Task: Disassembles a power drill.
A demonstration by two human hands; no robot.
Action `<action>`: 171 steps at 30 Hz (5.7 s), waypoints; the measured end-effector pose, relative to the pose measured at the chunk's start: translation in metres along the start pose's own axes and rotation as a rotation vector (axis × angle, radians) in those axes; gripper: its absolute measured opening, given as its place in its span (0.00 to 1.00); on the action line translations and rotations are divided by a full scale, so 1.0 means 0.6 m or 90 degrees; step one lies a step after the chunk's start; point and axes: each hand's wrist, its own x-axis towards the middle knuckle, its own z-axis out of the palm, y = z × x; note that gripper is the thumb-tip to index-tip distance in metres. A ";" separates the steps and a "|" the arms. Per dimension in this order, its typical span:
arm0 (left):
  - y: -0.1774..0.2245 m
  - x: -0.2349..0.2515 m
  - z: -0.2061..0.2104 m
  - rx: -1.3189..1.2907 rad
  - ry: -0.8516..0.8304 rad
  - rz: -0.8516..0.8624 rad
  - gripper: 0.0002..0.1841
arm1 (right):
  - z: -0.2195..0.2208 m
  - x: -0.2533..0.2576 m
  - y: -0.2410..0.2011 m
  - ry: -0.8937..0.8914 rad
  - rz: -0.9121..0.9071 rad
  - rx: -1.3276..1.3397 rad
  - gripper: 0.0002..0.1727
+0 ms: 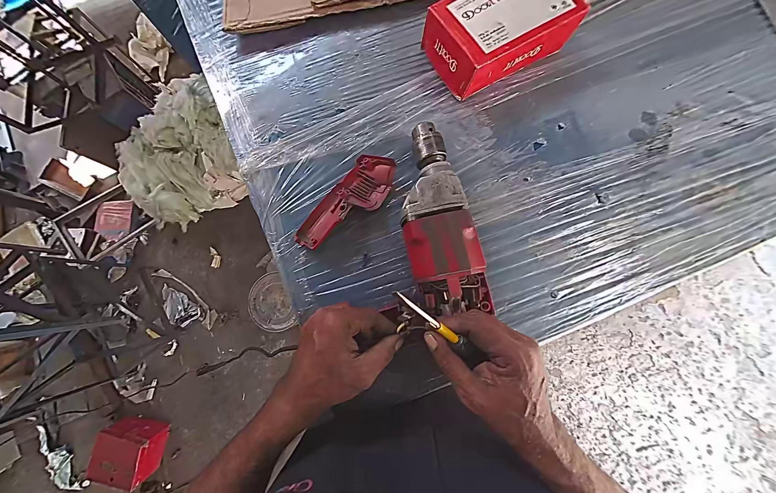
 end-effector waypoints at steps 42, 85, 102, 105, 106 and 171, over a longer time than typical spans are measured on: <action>-0.010 -0.001 0.005 -0.063 0.031 0.079 0.09 | 0.009 -0.044 0.027 -0.072 -0.179 -0.110 0.10; 0.017 0.028 -0.004 0.123 0.123 0.197 0.17 | -0.168 -0.109 0.044 0.190 0.155 -0.152 0.22; -0.004 0.039 -0.010 0.161 0.083 0.173 0.14 | -0.169 -0.097 0.029 0.353 0.035 0.212 0.24; -0.007 0.035 -0.010 0.097 0.102 0.177 0.14 | -0.171 -0.087 0.025 0.351 0.009 0.200 0.22; -0.008 0.030 -0.014 0.084 0.111 0.180 0.14 | -0.170 -0.085 0.023 0.347 0.003 0.206 0.22; -0.026 0.076 -0.016 -0.032 -0.049 0.071 0.14 | -0.153 -0.033 0.010 0.348 -0.055 0.209 0.30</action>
